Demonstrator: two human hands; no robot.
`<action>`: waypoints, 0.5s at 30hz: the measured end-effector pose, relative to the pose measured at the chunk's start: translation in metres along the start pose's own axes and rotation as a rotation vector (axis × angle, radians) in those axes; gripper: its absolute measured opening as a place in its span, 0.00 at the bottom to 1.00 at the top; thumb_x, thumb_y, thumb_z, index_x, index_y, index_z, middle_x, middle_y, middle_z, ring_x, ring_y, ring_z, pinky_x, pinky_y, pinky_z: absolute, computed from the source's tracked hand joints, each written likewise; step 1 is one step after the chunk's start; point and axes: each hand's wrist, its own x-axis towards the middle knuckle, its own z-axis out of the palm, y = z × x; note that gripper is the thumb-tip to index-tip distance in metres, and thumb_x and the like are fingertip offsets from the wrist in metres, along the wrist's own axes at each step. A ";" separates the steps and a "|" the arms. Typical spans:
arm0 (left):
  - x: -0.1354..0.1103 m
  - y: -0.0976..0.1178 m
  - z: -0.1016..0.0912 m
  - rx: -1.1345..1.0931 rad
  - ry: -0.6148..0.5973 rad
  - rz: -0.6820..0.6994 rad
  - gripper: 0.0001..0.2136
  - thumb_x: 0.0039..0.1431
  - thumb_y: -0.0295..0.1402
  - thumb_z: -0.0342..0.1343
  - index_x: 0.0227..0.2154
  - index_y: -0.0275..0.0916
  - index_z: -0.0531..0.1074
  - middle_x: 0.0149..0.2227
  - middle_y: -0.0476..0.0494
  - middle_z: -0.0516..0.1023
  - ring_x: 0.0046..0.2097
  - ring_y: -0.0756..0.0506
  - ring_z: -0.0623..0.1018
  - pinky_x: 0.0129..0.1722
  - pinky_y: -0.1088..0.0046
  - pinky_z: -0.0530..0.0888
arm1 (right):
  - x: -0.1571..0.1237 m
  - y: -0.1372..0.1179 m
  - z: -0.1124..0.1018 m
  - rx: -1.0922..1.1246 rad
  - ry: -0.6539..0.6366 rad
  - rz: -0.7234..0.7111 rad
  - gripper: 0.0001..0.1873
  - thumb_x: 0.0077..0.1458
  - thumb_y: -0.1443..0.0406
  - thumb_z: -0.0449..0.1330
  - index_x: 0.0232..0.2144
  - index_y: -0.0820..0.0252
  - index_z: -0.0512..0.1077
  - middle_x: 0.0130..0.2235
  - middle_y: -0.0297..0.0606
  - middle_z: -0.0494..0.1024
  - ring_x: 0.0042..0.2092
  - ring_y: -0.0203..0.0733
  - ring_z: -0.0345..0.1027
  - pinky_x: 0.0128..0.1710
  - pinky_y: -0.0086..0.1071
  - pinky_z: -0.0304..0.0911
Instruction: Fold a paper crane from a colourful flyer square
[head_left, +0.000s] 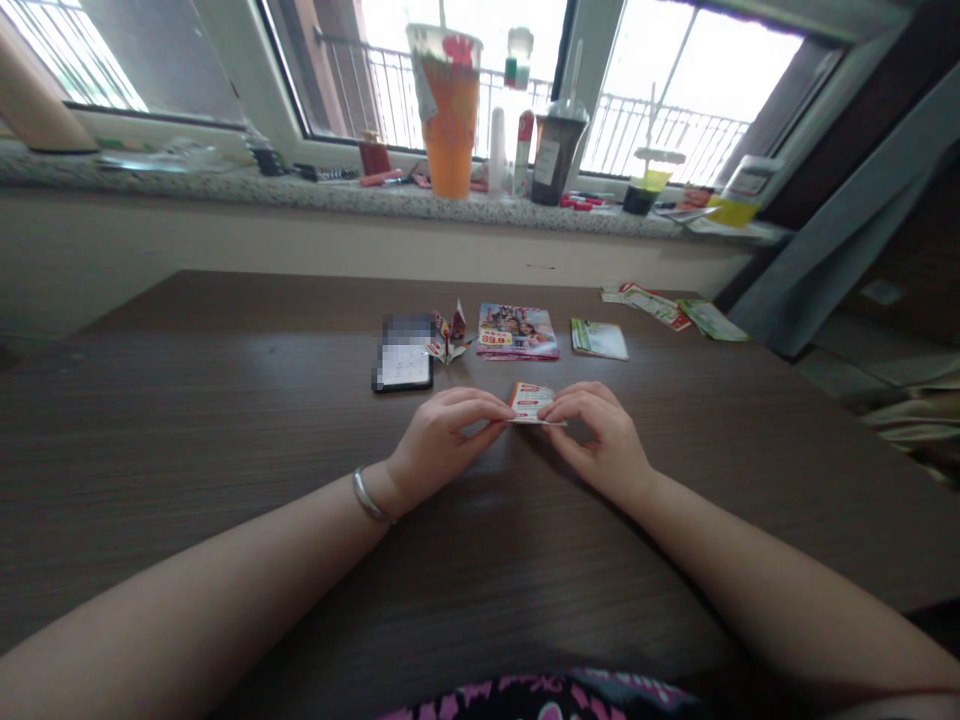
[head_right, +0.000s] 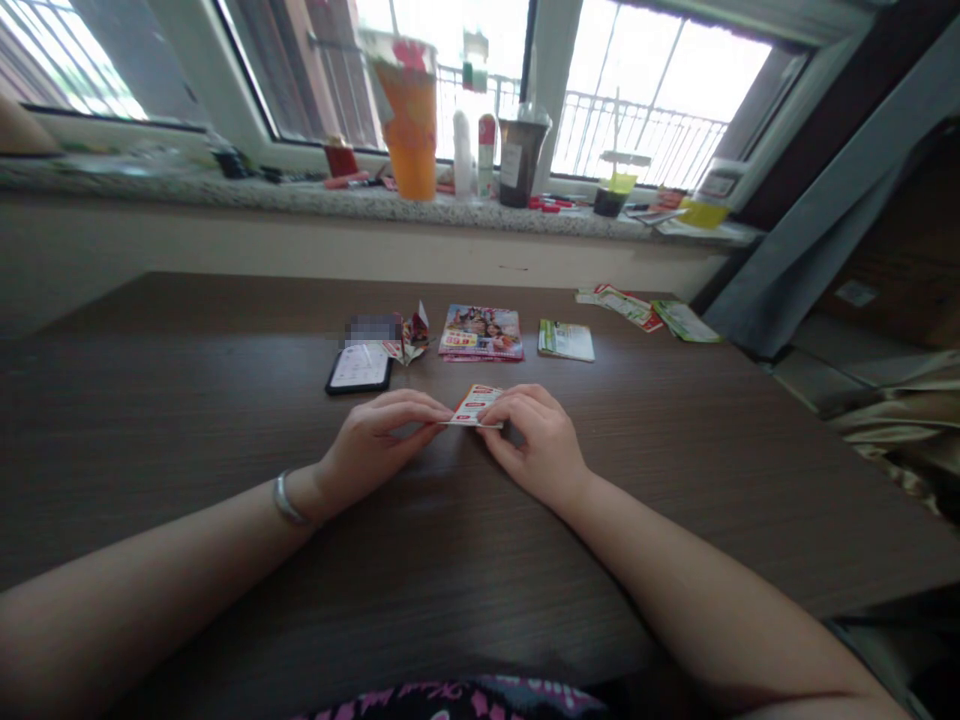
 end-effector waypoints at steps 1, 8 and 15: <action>0.000 0.001 0.000 0.010 -0.008 0.001 0.03 0.57 0.28 0.58 0.33 0.38 0.75 0.34 0.46 0.81 0.37 0.49 0.79 0.39 0.73 0.76 | 0.000 -0.001 0.000 -0.016 0.000 -0.002 0.04 0.53 0.69 0.60 0.31 0.54 0.69 0.33 0.35 0.79 0.39 0.42 0.70 0.43 0.40 0.66; -0.001 0.005 0.000 0.161 -0.101 0.054 0.05 0.57 0.27 0.54 0.34 0.39 0.75 0.34 0.46 0.80 0.35 0.48 0.78 0.37 0.72 0.74 | 0.001 -0.008 0.001 -0.070 -0.083 -0.027 0.05 0.54 0.69 0.59 0.29 0.55 0.70 0.31 0.34 0.78 0.37 0.42 0.68 0.41 0.38 0.65; -0.002 0.004 0.000 0.157 -0.165 0.085 0.03 0.59 0.29 0.55 0.33 0.39 0.74 0.33 0.46 0.78 0.35 0.49 0.76 0.36 0.73 0.73 | 0.001 -0.008 0.002 -0.063 -0.134 -0.048 0.04 0.54 0.69 0.59 0.30 0.54 0.70 0.32 0.34 0.78 0.39 0.42 0.69 0.43 0.39 0.66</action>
